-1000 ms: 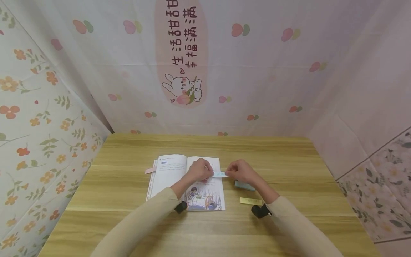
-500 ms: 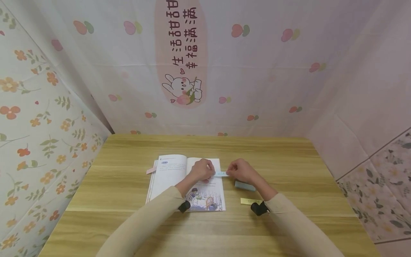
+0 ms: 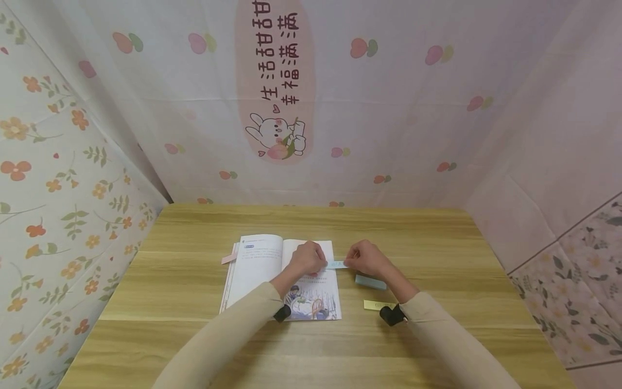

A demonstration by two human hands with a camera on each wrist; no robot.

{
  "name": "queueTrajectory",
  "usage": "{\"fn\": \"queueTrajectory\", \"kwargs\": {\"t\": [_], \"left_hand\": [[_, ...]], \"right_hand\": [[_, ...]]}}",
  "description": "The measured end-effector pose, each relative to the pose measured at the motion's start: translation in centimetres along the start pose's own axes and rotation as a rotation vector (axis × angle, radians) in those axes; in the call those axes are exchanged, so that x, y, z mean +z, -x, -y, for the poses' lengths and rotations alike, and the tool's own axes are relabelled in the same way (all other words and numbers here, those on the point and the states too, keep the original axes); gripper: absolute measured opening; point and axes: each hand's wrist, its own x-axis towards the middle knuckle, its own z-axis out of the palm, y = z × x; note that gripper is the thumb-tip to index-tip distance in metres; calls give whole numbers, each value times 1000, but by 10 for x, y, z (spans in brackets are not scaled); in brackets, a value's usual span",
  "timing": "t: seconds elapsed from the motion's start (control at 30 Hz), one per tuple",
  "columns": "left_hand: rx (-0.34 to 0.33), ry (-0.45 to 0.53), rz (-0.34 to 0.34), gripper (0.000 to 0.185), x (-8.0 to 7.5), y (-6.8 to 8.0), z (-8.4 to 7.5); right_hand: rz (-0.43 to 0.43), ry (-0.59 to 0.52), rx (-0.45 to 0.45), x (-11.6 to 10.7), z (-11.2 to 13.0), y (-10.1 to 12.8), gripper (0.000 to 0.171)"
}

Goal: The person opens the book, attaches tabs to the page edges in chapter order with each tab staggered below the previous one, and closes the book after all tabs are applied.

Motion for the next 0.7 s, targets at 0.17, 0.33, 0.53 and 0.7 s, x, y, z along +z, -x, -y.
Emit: {"fn": "queueTrajectory", "kwargs": {"t": [0.17, 0.33, 0.53, 0.7], "left_hand": [[-2, -7, 9, 18, -1, 1, -2], [5, -12, 7, 18, 1, -1, 0], [-11, -6, 2, 18, 1, -1, 0], [-12, 1, -7, 19, 1, -1, 1]], "right_hand": [[-5, 1, 6, 1, -1, -1, 10], [-1, -3, 16, 1, -2, -2, 10], [2, 3, 8, 2, -3, -2, 10], [4, 8, 12, 2, -2, -3, 10]]}}
